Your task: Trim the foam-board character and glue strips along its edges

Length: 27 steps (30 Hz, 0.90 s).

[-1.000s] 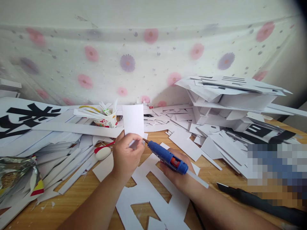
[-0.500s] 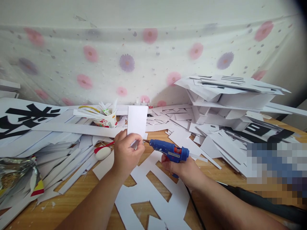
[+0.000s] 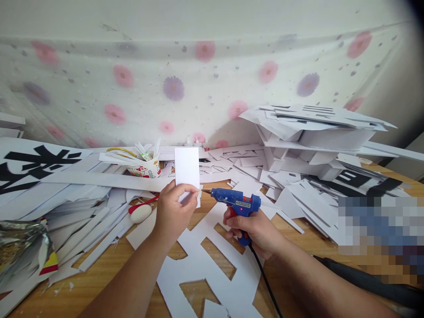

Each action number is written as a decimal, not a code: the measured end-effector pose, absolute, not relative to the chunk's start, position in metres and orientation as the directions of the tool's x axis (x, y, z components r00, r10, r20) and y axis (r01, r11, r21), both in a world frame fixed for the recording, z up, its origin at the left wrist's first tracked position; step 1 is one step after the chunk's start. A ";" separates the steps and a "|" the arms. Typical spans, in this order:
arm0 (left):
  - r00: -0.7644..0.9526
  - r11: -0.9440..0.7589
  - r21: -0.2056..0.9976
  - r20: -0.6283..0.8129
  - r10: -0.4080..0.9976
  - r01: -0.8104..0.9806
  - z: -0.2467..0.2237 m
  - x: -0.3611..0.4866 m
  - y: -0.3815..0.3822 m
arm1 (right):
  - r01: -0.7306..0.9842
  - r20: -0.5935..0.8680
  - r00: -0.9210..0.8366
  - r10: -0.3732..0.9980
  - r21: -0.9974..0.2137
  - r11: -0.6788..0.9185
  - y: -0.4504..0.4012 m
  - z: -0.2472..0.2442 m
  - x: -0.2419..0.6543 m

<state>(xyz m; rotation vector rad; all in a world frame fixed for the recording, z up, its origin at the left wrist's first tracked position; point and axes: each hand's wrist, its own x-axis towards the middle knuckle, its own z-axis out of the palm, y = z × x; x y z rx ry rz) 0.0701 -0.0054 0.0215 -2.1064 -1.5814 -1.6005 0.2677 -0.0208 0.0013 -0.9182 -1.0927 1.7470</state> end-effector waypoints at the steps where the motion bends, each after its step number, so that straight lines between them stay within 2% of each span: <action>1: -0.072 -0.466 0.493 0.740 0.668 0.735 0.021 0.070 -0.005 | -0.277 -0.139 -0.356 0.924 -0.928 -0.247 -0.021 0.001 0.268; 10: -0.027 -0.437 0.378 0.780 0.625 0.817 0.016 0.072 -0.005 | -0.143 -0.103 -0.374 0.922 -0.976 -0.167 -0.022 0.002 0.264; 17: 0.051 -0.383 0.181 0.851 0.523 0.906 0.015 0.072 -0.004 | 0.126 -0.076 -0.258 0.963 -0.991 -0.045 -0.025 0.002 0.260; 27: 0.148 -0.255 0.006 0.801 0.581 0.967 0.013 0.070 -0.004 | 0.194 0.117 -0.248 0.962 -0.967 0.168 -0.022 -0.008 0.258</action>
